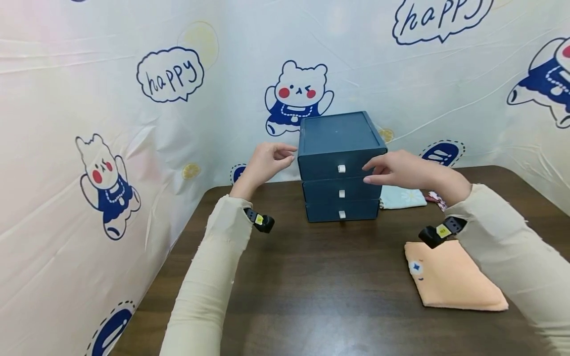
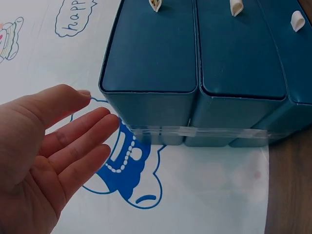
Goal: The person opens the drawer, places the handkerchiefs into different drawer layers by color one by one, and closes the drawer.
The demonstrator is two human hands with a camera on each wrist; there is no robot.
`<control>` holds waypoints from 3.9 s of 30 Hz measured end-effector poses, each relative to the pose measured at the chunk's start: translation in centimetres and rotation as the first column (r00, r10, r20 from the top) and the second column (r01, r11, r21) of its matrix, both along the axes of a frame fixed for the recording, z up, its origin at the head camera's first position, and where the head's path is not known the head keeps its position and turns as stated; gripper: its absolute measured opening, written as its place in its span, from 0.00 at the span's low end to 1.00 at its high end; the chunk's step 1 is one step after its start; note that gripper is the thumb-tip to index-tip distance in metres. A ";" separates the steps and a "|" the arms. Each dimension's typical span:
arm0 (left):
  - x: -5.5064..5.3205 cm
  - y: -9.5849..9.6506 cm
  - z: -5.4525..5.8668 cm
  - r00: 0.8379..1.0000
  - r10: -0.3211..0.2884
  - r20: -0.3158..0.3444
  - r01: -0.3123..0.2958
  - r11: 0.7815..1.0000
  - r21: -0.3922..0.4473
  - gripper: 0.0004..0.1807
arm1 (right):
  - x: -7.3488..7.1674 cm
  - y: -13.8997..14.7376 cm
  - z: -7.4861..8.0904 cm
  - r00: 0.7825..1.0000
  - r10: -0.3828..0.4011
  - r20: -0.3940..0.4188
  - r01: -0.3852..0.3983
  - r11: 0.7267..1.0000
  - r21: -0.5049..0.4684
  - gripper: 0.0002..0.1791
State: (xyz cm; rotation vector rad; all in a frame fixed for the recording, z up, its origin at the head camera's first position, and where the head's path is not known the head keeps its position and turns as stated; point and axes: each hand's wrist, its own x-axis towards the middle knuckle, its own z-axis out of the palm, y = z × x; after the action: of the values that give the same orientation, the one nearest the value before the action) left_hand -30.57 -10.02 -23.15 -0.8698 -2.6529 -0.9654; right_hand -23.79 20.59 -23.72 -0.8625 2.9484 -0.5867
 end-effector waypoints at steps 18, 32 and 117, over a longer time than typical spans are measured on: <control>-1.4 0.6 -0.7 0.999 -0.041 -0.027 0.041 0.999 0.013 0.12 | -2.5 -2.8 -1.4 1.000 0.020 0.012 -0.020 0.999 -0.033 0.20; -1.5 0.8 -0.6 1.000 -0.022 -0.008 0.022 1.000 0.015 0.11 | -3.9 -4.9 -2.7 0.993 -0.113 -0.037 0.107 0.984 -0.140 0.18; -1.6 0.6 -1.0 0.999 -0.028 0.020 0.026 0.997 0.072 0.11 | 8.9 -6.8 -2.5 0.977 -0.071 -0.202 0.077 0.997 0.022 0.20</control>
State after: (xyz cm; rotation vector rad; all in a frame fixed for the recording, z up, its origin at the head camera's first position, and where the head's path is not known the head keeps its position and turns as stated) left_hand -32.14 -9.38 -24.18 -0.8865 -2.6126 -1.0756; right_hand -14.92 13.83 -26.20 -0.8603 3.1747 -0.4834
